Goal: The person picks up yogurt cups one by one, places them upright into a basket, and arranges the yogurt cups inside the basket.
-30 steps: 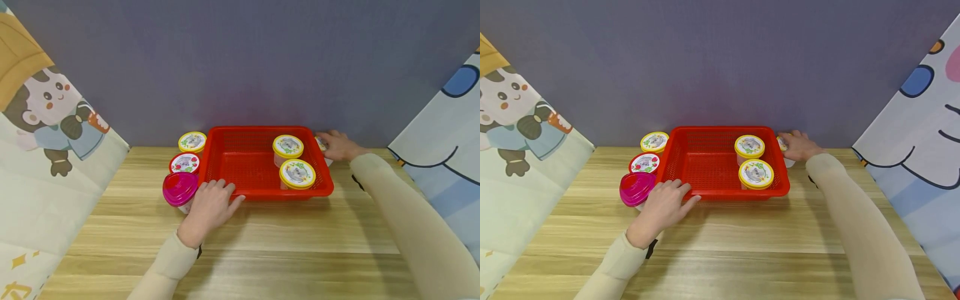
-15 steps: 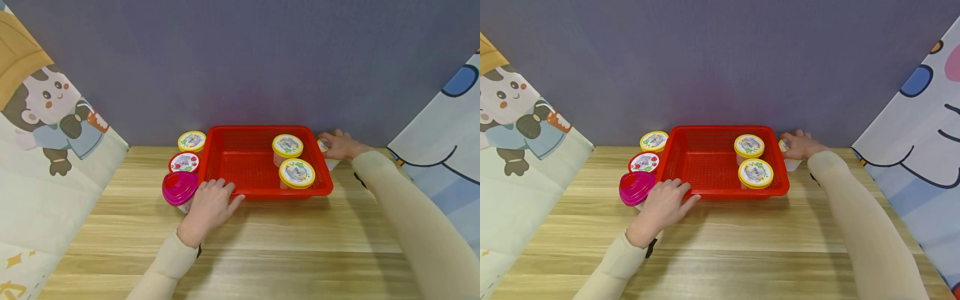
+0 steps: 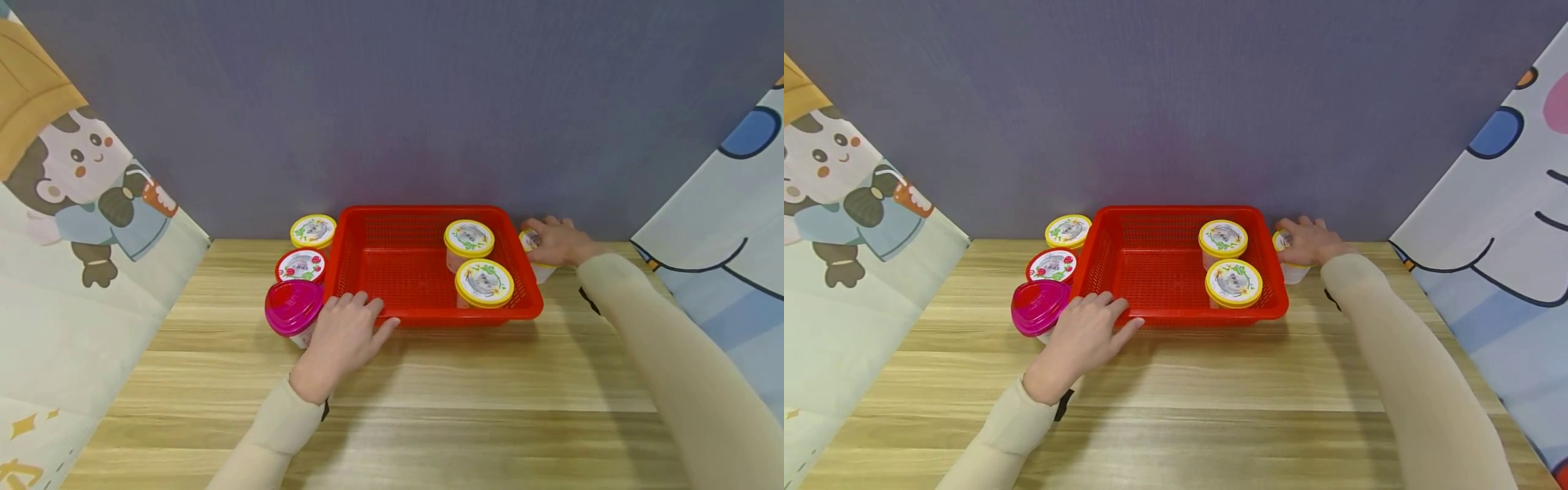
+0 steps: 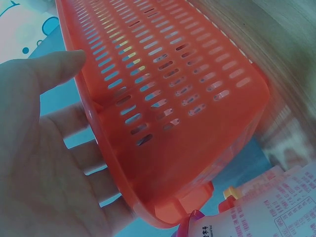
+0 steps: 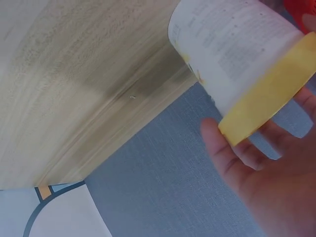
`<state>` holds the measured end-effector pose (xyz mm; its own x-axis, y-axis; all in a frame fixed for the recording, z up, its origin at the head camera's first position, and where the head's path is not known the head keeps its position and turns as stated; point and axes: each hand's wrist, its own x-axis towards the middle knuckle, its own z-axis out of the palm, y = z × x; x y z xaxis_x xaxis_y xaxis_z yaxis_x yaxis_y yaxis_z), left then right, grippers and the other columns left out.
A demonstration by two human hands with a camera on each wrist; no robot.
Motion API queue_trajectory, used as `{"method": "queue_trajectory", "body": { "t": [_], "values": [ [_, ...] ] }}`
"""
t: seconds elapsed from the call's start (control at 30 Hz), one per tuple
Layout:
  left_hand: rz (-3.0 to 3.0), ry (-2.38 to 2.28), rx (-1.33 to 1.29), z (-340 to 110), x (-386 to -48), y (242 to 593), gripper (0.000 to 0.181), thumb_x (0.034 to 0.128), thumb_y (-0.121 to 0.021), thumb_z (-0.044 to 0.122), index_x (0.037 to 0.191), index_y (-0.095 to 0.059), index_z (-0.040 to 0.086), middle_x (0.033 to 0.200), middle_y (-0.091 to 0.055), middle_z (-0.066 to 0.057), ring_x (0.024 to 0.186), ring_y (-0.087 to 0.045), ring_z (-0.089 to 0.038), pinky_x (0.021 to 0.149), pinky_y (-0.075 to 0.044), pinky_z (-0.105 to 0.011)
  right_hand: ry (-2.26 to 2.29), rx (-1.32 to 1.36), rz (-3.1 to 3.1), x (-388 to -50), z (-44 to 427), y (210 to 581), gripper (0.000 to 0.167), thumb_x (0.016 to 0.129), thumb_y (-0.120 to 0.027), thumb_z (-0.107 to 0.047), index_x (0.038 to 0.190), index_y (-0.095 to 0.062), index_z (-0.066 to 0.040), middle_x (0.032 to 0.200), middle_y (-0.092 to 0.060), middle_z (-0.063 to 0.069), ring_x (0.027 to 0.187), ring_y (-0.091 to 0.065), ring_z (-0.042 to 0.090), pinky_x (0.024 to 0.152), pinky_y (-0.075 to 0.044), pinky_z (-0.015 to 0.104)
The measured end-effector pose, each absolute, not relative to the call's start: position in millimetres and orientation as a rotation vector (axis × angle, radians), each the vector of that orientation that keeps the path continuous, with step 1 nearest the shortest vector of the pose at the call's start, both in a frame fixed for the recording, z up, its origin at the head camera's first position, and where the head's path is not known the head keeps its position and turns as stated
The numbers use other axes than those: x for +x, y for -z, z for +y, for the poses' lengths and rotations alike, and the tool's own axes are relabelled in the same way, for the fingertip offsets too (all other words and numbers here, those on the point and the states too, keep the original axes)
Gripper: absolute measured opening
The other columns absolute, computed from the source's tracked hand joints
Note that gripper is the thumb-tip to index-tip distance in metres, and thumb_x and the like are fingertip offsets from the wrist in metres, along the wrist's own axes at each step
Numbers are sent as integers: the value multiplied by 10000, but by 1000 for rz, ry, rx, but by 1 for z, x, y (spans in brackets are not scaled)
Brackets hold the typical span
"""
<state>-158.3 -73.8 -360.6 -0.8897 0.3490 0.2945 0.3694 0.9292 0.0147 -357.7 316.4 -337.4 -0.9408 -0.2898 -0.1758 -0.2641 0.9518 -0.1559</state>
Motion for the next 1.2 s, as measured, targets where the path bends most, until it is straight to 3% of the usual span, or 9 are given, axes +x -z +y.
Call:
{"method": "queue_trajectory", "body": {
  "t": [0.43, 0.83, 1.2],
  "values": [
    [-2805, 111, -527, -73, -159, 362, 408, 978, -617, 496, 1074, -742, 120, 895, -664, -64, 809, -633, -252, 743, -493, -405, 190, -430, 2943, -354, 321, 336, 874, 853, -625, -716, 1473, -417, -136, 1415, -379, 296, 1208, -348, 544, 882, -409, 751],
    [-2804, 94, -521, -71, -158, 362, 421, 980, -614, 496, 1092, -741, 111, 907, -670, -75, 827, -646, -269, 750, -499, -417, 175, -446, 2958, -351, 327, 323, 787, 871, -665, -570, 1470, -418, -123, 1389, -395, 305, 1183, -366, 537, 862, -410, 762],
    [-2797, 101, -519, -69, -157, 364, 414, 978, -618, 493, 1089, -743, 114, 904, -669, -68, 827, -644, -263, 752, -493, -414, 142, -470, 2980, -344, 326, 306, 816, 868, -646, -639, 1467, -424, -131, 1381, -412, 292, 1183, -374, 521, 853, -425, 750]
  ]
}}
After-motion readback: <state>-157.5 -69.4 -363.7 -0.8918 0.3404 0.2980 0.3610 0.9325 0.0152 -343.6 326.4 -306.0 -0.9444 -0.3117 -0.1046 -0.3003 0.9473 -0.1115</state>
